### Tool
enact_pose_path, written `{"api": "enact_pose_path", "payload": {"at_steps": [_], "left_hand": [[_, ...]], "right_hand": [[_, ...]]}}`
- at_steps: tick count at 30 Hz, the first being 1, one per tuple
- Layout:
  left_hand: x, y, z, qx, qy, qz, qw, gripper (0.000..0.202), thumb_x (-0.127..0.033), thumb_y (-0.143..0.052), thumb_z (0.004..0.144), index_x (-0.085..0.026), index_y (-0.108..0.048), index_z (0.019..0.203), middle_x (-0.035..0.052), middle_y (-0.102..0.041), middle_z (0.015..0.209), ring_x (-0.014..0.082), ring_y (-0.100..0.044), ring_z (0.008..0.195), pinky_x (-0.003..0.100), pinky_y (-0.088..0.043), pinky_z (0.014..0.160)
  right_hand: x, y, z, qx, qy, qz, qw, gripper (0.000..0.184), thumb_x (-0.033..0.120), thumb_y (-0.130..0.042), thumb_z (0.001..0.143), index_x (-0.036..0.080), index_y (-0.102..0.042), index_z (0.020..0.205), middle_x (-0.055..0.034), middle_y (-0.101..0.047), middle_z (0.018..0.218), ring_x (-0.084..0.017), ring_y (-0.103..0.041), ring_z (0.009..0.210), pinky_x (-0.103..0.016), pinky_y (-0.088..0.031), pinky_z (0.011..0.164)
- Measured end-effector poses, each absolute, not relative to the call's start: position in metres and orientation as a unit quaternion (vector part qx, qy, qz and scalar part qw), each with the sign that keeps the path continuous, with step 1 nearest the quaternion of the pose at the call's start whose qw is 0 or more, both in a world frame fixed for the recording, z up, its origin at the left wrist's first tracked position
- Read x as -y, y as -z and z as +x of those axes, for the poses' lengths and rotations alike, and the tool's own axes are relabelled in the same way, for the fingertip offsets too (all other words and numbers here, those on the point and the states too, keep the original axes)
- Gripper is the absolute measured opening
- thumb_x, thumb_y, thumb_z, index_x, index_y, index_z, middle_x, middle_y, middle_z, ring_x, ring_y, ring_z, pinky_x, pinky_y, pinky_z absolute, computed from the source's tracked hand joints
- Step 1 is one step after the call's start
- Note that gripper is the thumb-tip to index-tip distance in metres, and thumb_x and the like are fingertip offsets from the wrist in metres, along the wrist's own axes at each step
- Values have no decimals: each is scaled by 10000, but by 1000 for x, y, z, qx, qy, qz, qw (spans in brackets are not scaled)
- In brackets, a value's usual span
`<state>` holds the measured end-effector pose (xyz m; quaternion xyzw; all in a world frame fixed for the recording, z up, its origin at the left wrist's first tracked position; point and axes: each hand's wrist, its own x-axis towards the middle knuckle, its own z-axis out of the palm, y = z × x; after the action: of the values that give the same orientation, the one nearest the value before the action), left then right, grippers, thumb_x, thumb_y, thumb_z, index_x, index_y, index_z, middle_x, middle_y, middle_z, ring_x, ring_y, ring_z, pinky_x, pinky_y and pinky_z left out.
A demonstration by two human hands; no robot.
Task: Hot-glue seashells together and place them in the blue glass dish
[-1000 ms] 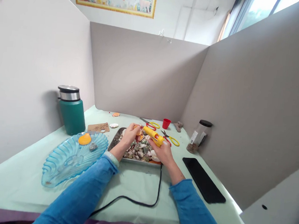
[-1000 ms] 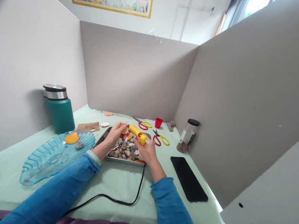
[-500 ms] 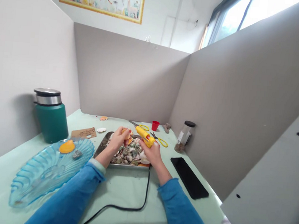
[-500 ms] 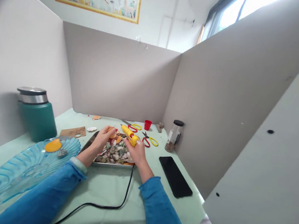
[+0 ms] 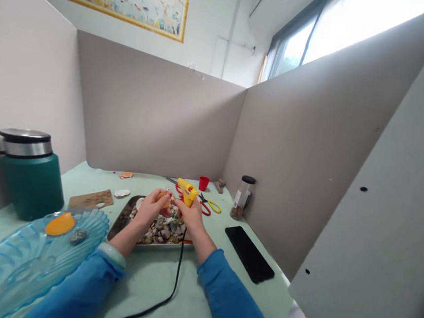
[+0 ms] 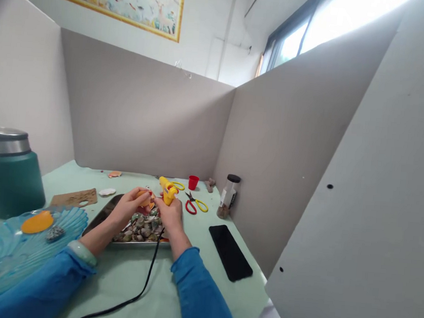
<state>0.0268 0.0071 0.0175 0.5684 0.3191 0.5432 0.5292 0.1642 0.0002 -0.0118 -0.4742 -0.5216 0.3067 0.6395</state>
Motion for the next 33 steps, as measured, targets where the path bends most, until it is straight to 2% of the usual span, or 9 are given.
{"api": "enact_pose_path", "payload": {"at_steps": [3, 7, 13, 21, 33], "left_hand": [[-7, -15, 28, -323, -534, 558, 548, 437, -495, -756, 706, -157, -592, 929, 20, -674, 764, 140, -641, 525, 271, -548, 483], [-10, -12, 27, -327, -516, 536, 583, 442, -449, -803, 669, -153, -592, 920, 31, -680, 791, 145, -657, 539, 271, -559, 487], [-10, -10, 26, -315, -481, 545, 610, 461, -451, -813, 680, -148, -603, 957, 26, -666, 716, 139, -629, 531, 286, -568, 515], [-3, -15, 27, -300, -483, 559, 603, 494, -494, -827, 634, -157, -565, 883, 0, -645, 671, 138, -627, 517, 270, -548, 492], [-2, -12, 28, -276, -487, 587, 585, 453, -493, -787, 688, -185, -503, 861, -35, -612, 617, 115, -572, 448, 255, -497, 450]], "right_hand": [[4, 11, 164, 467, -348, -468, 665, 392, 398, -737, 673, 151, -683, 972, 36, -588, 578, -130, -480, 465, -262, -407, 469], [7, 9, 165, 459, -357, -462, 670, 376, 379, -736, 664, 152, -685, 960, 26, -612, 606, -132, -486, 483, -263, -409, 476], [9, 9, 166, 469, -339, -456, 676, 355, 363, -725, 655, 145, -676, 931, 20, -630, 644, -140, -525, 530, -271, -451, 535], [18, 4, 163, 466, -354, -437, 683, 347, 364, -753, 640, 147, -660, 895, 54, -569, 572, -106, -457, 478, -243, -393, 477], [24, -1, 162, 461, -361, -427, 689, 358, 362, -760, 633, 143, -646, 892, 65, -538, 546, -102, -439, 482, -236, -365, 466]]}}
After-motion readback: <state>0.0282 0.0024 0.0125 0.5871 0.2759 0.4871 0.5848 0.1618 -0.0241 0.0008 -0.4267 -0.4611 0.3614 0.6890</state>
